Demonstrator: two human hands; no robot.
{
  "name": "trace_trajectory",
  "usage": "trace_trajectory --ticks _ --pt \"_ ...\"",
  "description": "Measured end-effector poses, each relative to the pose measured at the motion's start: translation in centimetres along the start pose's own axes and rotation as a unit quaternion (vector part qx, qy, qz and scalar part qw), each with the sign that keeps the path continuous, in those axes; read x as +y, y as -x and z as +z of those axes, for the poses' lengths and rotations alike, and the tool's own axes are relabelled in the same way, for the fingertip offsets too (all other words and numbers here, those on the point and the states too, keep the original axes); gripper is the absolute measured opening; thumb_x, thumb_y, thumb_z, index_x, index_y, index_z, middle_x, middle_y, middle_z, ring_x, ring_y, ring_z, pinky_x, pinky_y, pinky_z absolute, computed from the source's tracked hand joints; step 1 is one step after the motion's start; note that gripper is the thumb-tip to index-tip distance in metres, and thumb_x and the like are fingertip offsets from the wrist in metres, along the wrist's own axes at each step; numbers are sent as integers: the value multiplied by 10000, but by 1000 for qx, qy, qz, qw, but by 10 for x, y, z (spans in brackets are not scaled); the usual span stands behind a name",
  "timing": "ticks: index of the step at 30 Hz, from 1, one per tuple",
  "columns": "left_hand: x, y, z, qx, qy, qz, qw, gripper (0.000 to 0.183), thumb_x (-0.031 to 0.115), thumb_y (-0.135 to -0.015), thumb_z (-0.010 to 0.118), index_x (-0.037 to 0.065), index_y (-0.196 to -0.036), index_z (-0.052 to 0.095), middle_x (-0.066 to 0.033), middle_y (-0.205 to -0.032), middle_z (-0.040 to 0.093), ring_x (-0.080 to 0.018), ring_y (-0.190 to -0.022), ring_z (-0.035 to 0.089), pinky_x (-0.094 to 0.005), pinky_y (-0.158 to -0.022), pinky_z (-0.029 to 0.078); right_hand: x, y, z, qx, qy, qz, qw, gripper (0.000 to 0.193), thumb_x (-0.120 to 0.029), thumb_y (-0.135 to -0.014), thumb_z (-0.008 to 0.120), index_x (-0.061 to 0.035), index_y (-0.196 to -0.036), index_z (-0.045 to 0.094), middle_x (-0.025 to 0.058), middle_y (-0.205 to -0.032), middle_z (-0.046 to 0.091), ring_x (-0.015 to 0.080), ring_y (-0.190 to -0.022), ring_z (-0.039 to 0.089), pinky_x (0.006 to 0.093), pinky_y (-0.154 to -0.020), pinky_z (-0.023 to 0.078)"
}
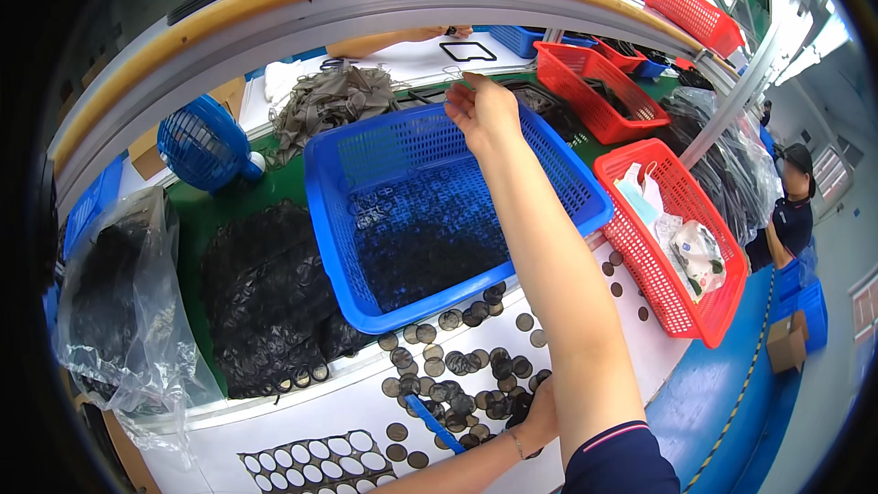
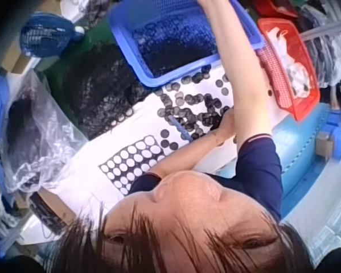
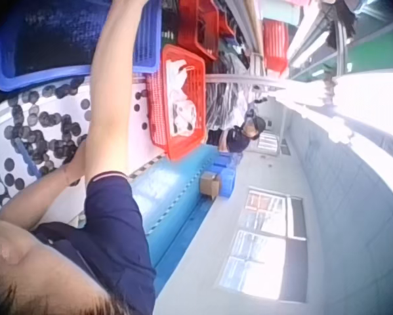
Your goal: The person places small circular components into a template grid on a manufacturing assembly line, using an alignment tool to position them precisely.
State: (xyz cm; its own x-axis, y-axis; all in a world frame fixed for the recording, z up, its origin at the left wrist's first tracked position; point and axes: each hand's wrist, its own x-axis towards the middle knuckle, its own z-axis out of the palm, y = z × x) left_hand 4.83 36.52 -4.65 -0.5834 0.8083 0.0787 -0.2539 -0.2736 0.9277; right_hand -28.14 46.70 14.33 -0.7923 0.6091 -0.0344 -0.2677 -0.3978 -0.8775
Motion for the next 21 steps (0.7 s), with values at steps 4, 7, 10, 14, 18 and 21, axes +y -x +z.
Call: trace_trajectory --ticks 4,7,10,14,18,21 --pt "-6 -3 -2 8 -43 89 995 193 117 -817 581 19 -977 627 -143 -958 641 -295 -932 607 -353 -741 516 16 -15 1 53 -9 23 998 268 -125 -943 531 18 -1170 541 194 -1076 584 275 -961 607 402 -840 524" --pt "3 0 -3 36 7 77 996 154 116 -812 590 31 -933 633 -131 -927 641 -289 -908 603 -364 -734 507 24 -18 -1 62 5 40 997 292 -130 -955 512 19 -1206 524 195 -1073 582 279 -950 616 402 -829 537" --pt "5 0 -3 38 19 85 995 127 112 -809 593 40 -906 631 -122 -899 644 -288 -875 610 -372 -733 497 27 -20 -4 61 17 42 997 314 -137 -961 509 17 -1235 509 198 -1072 579 282 -953 618 408 -829 544" --pt "-4 0 -4 40 43 82 995 101 99 -812 588 39 -884 625 -120 -864 648 -295 -838 615 -371 -726 491 32 -19 -5 52 28 37 998 342 -153 -969 513 18 -1264 478 201 -1086 568 284 -953 619 408 -824 550" --pt "1 0 -4 31 11 79 996 98 94 -812 586 36 -879 625 -122 -850 651 -295 -846 616 -377 -726 491 32 -24 -11 59 28 42 997 280 -158 -959 519 7 -1182 475 146 -1009 545 252 -820 622 408 -740 559" --pt "0 -1 -2 50 15 99 994 92 95 -813 585 35 -870 625 -128 -845 650 -301 -837 614 -382 -720 490 34 -26 -11 51 33 40 997 279 -156 -958 518 8 -1179 475 143 -1004 544 249 -816 622 404 -732 558"
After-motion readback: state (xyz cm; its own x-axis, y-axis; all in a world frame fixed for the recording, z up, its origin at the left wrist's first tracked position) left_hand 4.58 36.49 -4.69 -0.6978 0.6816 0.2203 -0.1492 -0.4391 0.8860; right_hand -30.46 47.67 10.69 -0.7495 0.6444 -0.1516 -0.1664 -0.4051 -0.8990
